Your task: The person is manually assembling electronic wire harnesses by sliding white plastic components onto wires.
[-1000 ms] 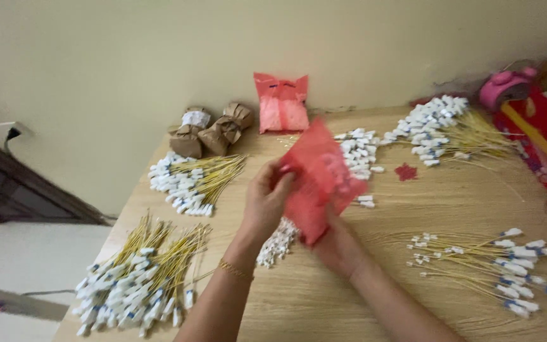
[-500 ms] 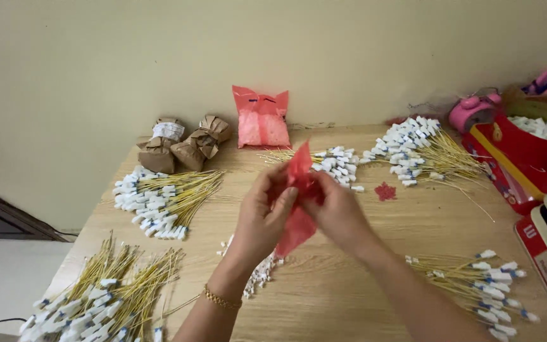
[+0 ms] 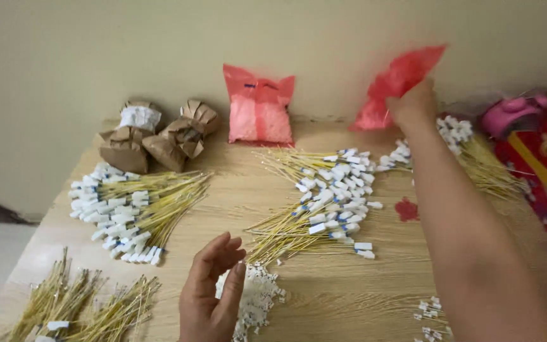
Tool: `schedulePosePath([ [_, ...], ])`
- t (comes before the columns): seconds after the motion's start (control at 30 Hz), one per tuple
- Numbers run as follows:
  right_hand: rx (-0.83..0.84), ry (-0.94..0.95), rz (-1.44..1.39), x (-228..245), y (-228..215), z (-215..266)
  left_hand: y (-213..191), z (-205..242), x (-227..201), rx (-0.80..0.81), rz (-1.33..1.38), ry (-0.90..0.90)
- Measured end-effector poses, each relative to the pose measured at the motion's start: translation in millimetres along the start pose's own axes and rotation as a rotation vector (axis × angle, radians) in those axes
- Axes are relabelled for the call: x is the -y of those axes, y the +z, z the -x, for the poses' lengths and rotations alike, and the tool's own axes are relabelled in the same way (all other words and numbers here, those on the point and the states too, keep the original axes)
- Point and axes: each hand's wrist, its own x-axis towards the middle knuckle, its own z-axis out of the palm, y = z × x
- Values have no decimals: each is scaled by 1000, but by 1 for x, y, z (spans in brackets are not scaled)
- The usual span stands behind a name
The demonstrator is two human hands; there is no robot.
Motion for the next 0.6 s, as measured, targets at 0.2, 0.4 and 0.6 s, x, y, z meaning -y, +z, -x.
schedulePosePath([
  [0.2,452,85,51,28,-12,22,-10,-2,-2,-1,-225,-17],
  [0.4,210,-276,306,15,-82,43,-2,7,-8,22,-234,226],
  [0.6,626,23,106,142,-183,222,-1,20,-20,116,-515,438],
])
